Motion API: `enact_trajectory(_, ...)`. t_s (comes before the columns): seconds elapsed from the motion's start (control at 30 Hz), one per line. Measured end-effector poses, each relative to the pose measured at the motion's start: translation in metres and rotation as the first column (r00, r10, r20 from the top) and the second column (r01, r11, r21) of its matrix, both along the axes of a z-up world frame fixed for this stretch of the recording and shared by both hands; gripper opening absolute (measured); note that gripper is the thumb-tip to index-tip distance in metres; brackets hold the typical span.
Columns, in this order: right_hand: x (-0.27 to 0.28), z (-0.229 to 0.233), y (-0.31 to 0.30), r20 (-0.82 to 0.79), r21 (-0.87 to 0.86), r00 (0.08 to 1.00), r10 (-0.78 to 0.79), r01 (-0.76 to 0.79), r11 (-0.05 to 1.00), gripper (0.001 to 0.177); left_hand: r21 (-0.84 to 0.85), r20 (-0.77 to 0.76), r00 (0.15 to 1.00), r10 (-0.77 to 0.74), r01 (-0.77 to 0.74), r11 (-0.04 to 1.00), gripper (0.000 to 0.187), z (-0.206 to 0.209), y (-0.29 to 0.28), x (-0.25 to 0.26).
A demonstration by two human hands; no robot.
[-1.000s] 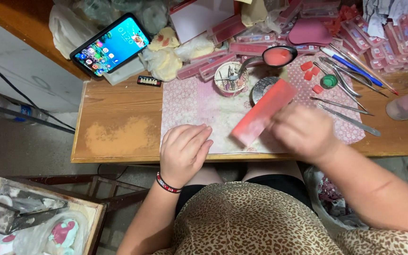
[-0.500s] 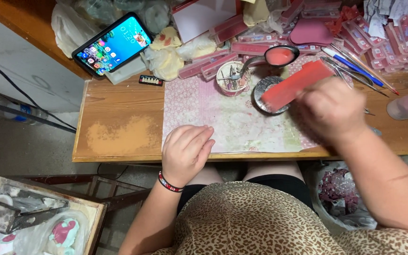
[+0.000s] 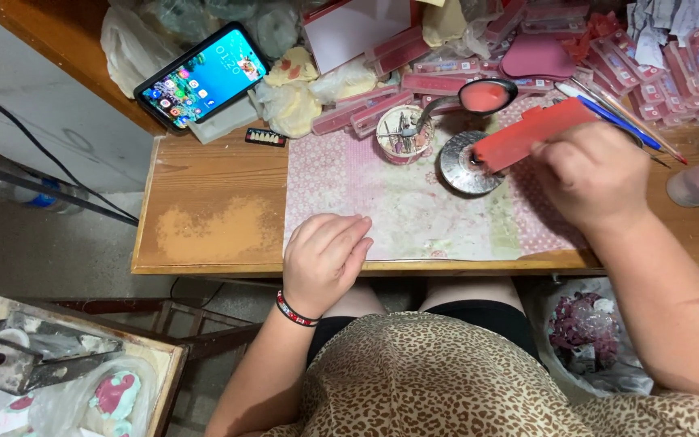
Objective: Applying and shaping red dental wax strips onto a plaster dental model at a laboratory bench.
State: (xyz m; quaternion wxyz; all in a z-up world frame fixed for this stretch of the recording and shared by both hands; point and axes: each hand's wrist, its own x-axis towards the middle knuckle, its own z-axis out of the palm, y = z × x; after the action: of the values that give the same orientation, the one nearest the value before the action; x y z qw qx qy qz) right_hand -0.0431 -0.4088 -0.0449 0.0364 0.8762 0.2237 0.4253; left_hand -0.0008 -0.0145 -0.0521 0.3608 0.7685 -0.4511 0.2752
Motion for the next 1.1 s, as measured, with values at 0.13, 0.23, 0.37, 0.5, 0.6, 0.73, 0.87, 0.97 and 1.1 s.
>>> enact_trajectory(0.13, -0.002, 0.003, 0.011, 0.004, -0.006, 1.0, -0.019, 0.019, 1.0, 0.042, -0.006, 0.003, 1.0, -0.008, 0.008, 1.0, 0.013, 0.003, -0.002, 0.0)
enact_trajectory(0.23, -0.011, 0.004, 0.054, -0.07, 0.07, 0.987, 0.147, -0.142, 0.987, 0.017, -0.007, 0.006, 1.0, -0.005, 0.005, 1.0, 0.013, -0.007, -0.002, 0.001)
enact_trajectory(0.37, -0.023, 0.007, 0.104, 0.0, 0.154, 0.968, 0.249, -0.246, 0.957, 0.02, -0.059, 0.012, 0.998, 0.056, -0.055, 0.997, 0.019, -0.026, -0.002, 0.005)
enact_trajectory(0.5, -0.018, 0.009, 0.079, -0.016, 0.108, 0.967, 0.255, -0.252, 0.962, 0.018, -0.063, 0.005, 0.999, 0.043, -0.043, 0.997, 0.019, -0.026, -0.002, 0.005)
enact_trajectory(0.6, -0.003, -0.023, 0.012, 0.037, -0.019, 0.999, 0.004, -0.003, 1.0, 0.015, -0.056, 0.02, 0.998, 0.055, -0.054, 0.997, 0.019, -0.027, -0.002, 0.005)
enact_trajectory(0.73, 0.0, -0.017, 0.006, 0.032, 0.04, 0.999, -0.003, 0.001, 0.999, 0.021, -0.06, 0.018, 0.998, 0.06, -0.059, 0.996, 0.019, -0.028, -0.004, 0.005)
enact_trajectory(0.87, -0.021, 0.007, 0.064, -0.09, 0.272, 0.985, 0.148, -0.119, 0.955, 0.01, -0.121, -0.075, 0.997, 0.015, -0.024, 0.992, 0.019, -0.016, -0.003, 0.005)
enact_trajectory(0.97, -0.032, 0.016, 0.115, -0.177, 0.577, 0.927, 0.33, -0.174, 0.798, 0.009, -0.211, -0.151, 0.988, -0.041, 0.009, 0.978, 0.021, 0.005, -0.003, 0.005)
enact_trajectory(1.1, -0.026, -0.01, 0.166, -0.207, 0.913, 0.858, 0.47, -0.003, 0.408, 0.023, -0.064, -0.119, 0.99, -0.071, 0.064, 0.996, 0.038, 0.019, -0.001, 0.009)
